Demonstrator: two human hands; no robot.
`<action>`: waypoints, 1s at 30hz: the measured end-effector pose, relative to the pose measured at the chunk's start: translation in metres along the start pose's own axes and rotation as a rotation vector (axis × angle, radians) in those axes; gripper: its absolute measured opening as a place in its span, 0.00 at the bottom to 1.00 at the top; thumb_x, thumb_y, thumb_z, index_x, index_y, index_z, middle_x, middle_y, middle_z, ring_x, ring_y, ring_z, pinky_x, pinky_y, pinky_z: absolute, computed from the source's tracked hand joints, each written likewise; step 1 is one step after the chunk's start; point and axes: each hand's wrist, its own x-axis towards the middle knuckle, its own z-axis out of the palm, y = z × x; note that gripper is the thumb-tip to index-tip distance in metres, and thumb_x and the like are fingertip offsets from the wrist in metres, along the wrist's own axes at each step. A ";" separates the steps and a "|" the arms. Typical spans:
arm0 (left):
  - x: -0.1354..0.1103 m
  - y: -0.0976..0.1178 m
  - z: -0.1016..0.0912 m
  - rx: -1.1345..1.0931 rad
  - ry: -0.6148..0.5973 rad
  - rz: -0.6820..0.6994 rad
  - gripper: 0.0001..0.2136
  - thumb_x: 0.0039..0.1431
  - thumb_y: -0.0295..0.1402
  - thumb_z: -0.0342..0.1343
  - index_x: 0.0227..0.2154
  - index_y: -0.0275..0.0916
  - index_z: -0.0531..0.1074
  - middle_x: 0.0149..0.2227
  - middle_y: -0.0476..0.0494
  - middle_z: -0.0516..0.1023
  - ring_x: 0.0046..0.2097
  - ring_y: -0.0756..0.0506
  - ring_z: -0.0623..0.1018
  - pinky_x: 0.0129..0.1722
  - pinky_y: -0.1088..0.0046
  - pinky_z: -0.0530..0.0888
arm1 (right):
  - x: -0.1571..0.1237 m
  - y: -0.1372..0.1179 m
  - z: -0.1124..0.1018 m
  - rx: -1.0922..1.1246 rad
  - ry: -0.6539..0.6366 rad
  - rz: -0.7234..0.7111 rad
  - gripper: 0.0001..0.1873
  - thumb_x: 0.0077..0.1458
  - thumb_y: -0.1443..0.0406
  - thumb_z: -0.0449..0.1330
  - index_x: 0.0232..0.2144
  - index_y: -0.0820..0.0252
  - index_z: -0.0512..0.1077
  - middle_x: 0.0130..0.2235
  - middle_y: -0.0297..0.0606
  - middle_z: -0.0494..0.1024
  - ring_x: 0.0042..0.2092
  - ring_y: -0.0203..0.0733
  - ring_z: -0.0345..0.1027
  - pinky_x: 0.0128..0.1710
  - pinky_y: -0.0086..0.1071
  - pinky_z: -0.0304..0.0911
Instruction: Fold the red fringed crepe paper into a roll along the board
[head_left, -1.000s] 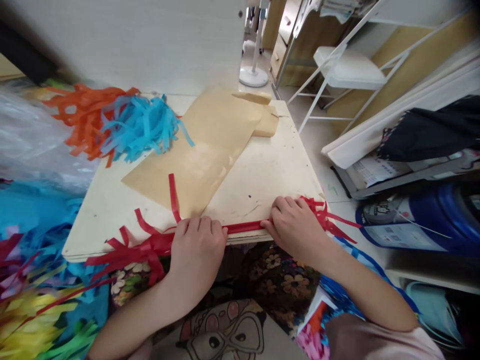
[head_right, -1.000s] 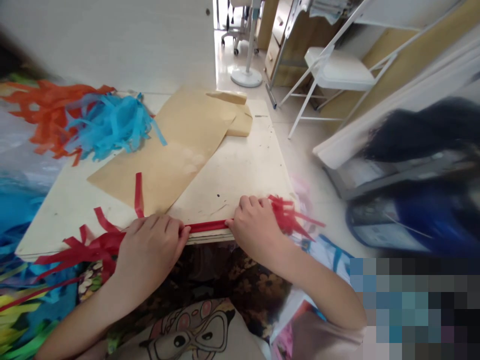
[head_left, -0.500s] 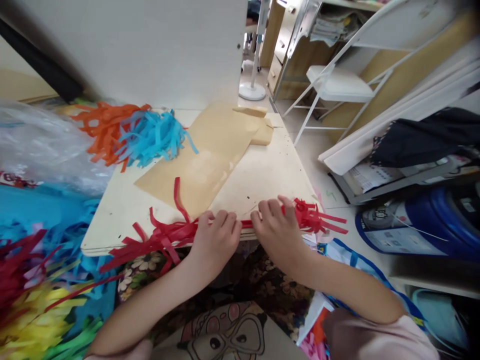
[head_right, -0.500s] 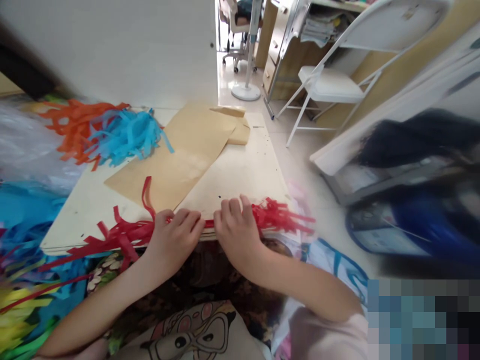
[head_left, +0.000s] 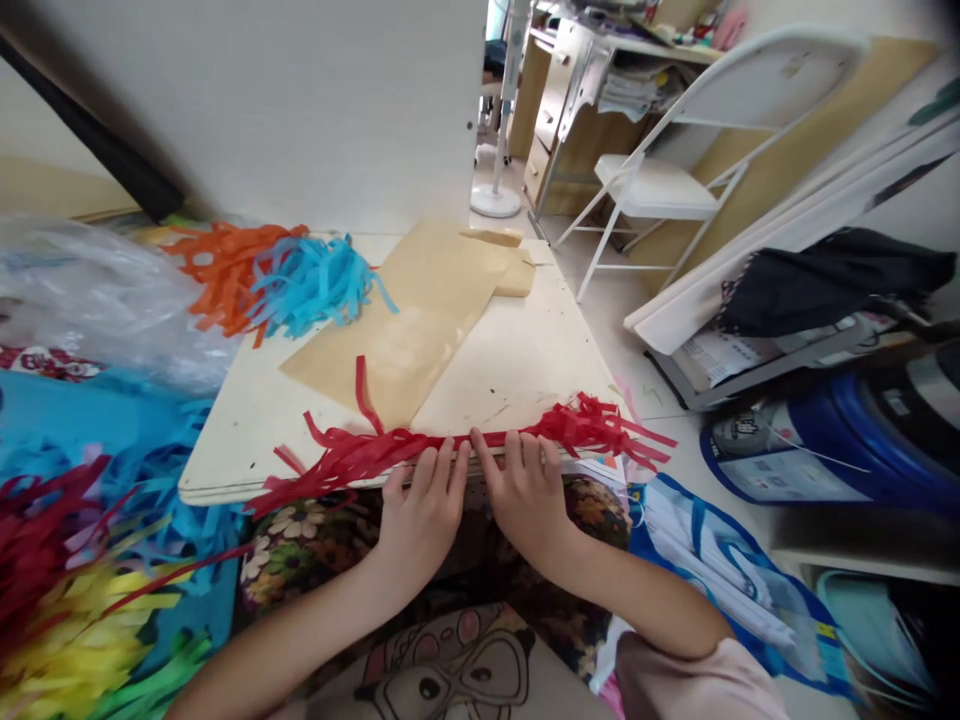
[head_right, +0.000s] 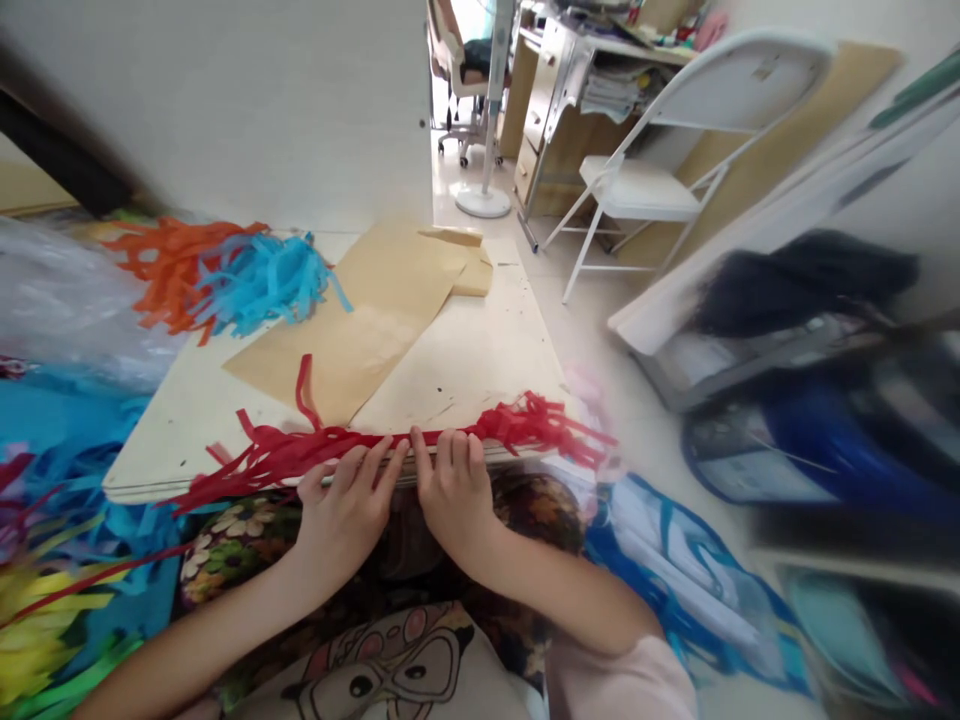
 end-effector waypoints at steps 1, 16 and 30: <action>0.000 0.000 0.000 0.003 0.007 -0.003 0.14 0.52 0.23 0.43 0.41 0.37 0.67 0.40 0.45 0.73 0.39 0.46 0.69 0.36 0.66 0.55 | -0.001 0.003 0.002 0.017 0.018 0.000 0.20 0.48 0.69 0.48 0.46 0.60 0.63 0.34 0.44 0.70 0.38 0.44 0.57 0.42 0.39 0.43; 0.009 0.007 0.003 0.052 0.011 -0.015 0.14 0.50 0.28 0.49 0.41 0.46 0.66 0.33 0.44 0.73 0.36 0.45 0.68 0.36 0.66 0.54 | -0.012 0.029 0.014 0.127 0.131 0.056 0.17 0.48 0.67 0.50 0.42 0.65 0.65 0.46 0.44 0.66 0.51 0.46 0.48 0.49 0.46 0.39; 0.017 -0.004 0.004 -0.215 -0.002 -0.028 0.06 0.51 0.25 0.47 0.26 0.38 0.68 0.25 0.49 0.72 0.31 0.47 0.68 0.34 0.66 0.54 | 0.006 0.025 0.004 0.347 0.080 -0.113 0.09 0.52 0.69 0.47 0.28 0.60 0.68 0.27 0.35 0.69 0.31 0.37 0.56 0.36 0.34 0.48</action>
